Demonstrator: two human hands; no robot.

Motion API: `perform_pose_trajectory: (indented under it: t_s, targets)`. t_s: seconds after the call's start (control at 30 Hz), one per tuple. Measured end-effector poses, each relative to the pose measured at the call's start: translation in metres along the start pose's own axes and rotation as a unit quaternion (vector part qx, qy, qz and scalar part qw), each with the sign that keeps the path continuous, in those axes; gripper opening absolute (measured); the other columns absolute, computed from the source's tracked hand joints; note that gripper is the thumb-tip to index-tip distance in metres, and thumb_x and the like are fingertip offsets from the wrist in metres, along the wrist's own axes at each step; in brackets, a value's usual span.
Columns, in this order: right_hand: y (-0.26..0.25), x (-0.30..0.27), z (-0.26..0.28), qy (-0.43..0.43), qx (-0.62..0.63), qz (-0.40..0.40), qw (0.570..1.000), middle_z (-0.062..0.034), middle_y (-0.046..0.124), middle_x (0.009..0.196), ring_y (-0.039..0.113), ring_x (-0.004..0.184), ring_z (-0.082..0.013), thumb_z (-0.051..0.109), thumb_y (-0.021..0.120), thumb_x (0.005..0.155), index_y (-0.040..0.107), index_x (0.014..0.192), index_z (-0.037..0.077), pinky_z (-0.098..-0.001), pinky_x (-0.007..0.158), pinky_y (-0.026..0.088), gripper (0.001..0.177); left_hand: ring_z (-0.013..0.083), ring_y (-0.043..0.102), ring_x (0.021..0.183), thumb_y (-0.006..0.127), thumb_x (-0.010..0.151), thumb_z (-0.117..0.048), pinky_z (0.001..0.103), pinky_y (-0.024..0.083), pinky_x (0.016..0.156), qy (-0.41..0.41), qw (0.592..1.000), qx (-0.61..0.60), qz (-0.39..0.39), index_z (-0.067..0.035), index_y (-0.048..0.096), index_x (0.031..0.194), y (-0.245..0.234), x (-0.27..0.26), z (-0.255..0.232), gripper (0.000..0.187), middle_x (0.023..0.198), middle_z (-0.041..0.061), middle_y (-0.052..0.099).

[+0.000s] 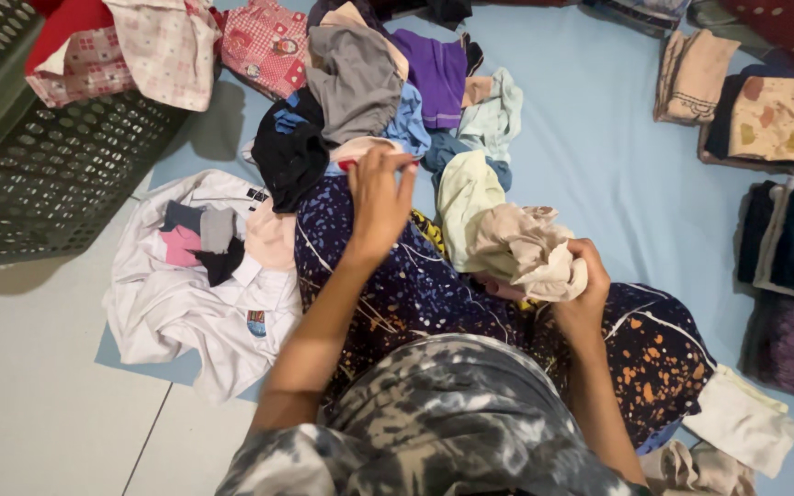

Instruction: The person sits on the floor and folds various garments one by one, including a dark blue long-sleeve shirt, a patterned cloth, a blue t-shirt, and several pairs of shorts. Each item is smoothed, folded into a compact rectangle, and placed into a growing stack.

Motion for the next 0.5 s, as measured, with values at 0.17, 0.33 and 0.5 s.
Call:
perform_pose_trajectory:
  t_s: [0.17,0.33,0.5]
  targets:
    - [0.017,0.007,0.038,-0.082,-0.078,0.058,0.992,-0.0153,0.057,0.118,0.057,0.114,-0.0239,-0.002,0.078,0.077,0.066,0.11,0.002,-0.0324,0.098,0.048,0.036,0.0277,0.057,0.126,0.056,0.107,-0.019,0.04,0.044,0.117,0.013,0.981,-0.189,0.052,-0.008,0.068,0.123,-0.058,-0.048,-0.085,0.023,0.125,0.013,0.058]
    - [0.033,0.006,0.074,-0.189,-0.049,0.127,0.972,-0.0201,0.051,0.135,0.051,0.128,-0.0275,0.003,0.08,0.076,0.067,0.112,0.005,-0.0379,0.109,0.046,0.038,0.0262,0.05,0.135,0.048,0.112,-0.036,0.042,0.037,0.122,0.129,0.898,-0.353,0.227,-0.008,0.068,0.126,-0.056,-0.073,-0.163,0.037,0.132,0.013,0.057]
    - [0.017,0.001,0.038,-0.054,0.04,0.076,0.995,-0.0104,0.059,0.121,0.055,0.111,-0.0177,0.001,0.078,0.08,0.066,0.113,0.004,-0.0305,0.097,0.048,0.035,0.0225,0.053,0.13,0.051,0.107,-0.04,0.041,0.044,0.12,0.219,0.807,-0.419,0.354,-0.012,0.073,0.116,-0.021,-0.089,-0.192,0.037,0.132,0.009,0.058]
Point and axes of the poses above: each hand's wrist, its own x-axis towards the middle knuckle, its own y-axis out of the palm, z = x × y, the point moved 5 cm from there along x, towards the middle knuckle
